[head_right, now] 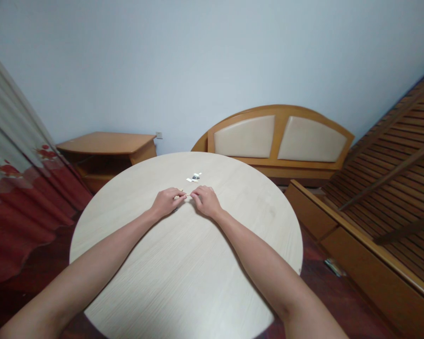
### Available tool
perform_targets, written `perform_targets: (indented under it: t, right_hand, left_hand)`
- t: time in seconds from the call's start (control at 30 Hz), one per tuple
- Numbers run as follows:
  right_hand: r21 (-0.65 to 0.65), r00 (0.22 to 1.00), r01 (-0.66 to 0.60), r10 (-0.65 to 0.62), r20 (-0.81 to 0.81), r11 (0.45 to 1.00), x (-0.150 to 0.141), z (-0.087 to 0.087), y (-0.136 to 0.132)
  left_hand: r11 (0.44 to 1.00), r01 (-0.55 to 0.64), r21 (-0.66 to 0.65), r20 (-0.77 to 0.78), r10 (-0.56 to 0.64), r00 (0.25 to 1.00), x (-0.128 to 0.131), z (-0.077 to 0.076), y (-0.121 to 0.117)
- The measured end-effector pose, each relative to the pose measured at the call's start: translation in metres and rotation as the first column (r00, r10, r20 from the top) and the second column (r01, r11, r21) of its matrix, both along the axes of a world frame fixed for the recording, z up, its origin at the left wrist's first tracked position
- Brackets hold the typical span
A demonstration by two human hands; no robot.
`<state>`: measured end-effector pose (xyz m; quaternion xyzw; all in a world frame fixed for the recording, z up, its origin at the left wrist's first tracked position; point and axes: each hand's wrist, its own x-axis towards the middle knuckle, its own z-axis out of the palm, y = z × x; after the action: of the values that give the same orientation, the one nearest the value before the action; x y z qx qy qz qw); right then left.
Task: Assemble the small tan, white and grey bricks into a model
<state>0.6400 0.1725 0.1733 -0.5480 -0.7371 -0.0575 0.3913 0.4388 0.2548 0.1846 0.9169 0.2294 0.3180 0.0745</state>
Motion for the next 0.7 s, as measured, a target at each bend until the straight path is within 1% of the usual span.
perform_targets:
  t: [0.27, 0.7]
  right_hand:
    - [0.002, 1.0, 0.022, -0.022, -0.009, 1.0, -0.0003, 0.0003, 0.0]
    - [0.005, 0.999, 0.022, -0.022, -0.024, 1.0, 0.0019, -0.0017, 0.0016]
  left_hand:
    - [0.999, -0.012, 0.031, -0.004, 0.012, 1.0, 0.0012, -0.0014, 0.0003]
    - [0.997, -0.075, -0.033, 0.007, 0.075, 0.997, 0.0028, -0.0016, 0.0002]
